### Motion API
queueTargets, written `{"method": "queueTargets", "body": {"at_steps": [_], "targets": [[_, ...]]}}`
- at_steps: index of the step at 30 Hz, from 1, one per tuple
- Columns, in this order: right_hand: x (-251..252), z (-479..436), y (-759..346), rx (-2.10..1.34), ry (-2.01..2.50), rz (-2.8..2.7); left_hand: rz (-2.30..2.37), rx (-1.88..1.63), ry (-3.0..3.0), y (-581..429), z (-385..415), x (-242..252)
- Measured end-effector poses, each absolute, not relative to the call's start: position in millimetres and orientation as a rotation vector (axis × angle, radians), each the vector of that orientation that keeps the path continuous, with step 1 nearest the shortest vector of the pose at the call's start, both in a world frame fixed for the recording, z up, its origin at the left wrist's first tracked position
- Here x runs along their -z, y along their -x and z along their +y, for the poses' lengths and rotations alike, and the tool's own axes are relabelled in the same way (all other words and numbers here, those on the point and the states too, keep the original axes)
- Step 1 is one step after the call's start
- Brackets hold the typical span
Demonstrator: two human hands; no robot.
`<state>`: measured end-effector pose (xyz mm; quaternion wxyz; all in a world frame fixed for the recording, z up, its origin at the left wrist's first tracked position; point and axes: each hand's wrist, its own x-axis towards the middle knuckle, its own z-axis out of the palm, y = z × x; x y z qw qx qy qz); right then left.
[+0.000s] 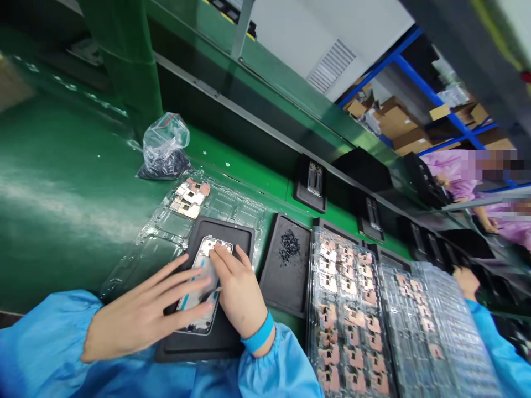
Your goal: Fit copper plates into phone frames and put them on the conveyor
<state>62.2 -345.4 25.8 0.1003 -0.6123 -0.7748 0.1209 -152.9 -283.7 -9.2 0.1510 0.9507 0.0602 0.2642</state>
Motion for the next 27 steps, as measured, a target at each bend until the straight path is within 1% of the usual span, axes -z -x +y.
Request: {"method": "queueTargets", "body": {"at_steps": [4, 9, 11, 15, 19, 21, 24, 27], "targets": [[-17, -351, -80, -0.564, 1.678, -1.948, 0.305, -0.522, -2.839, 146, -273, 5], [-2, -354, -83, -0.769, 1.479, -1.507, 0.472, -0.406, -2.888, 133, -271, 14], [-3, -361, -82, -0.750, 1.463, -1.460, 0.483, -0.366, -2.902, 131, -272, 16], [-19, -389, -84, -0.587, 1.563, -1.534, 0.498, -0.325, -2.884, 126, -270, 12], [-24, -423, -90, -0.582, 1.644, -1.589, 0.556, -0.366, -2.811, 131, -274, 4], [-18, -435, -93, -0.586, 1.716, -1.522, 0.741, -0.428, -2.746, 140, -283, 2], [-6, -444, -93, -0.586, 1.819, -1.398, 1.194, -0.462, -2.577, 155, -303, 4], [0, -446, -91, -0.594, 1.856, -1.325, 1.352, -0.379, -2.425, 159, -322, 7]]}}
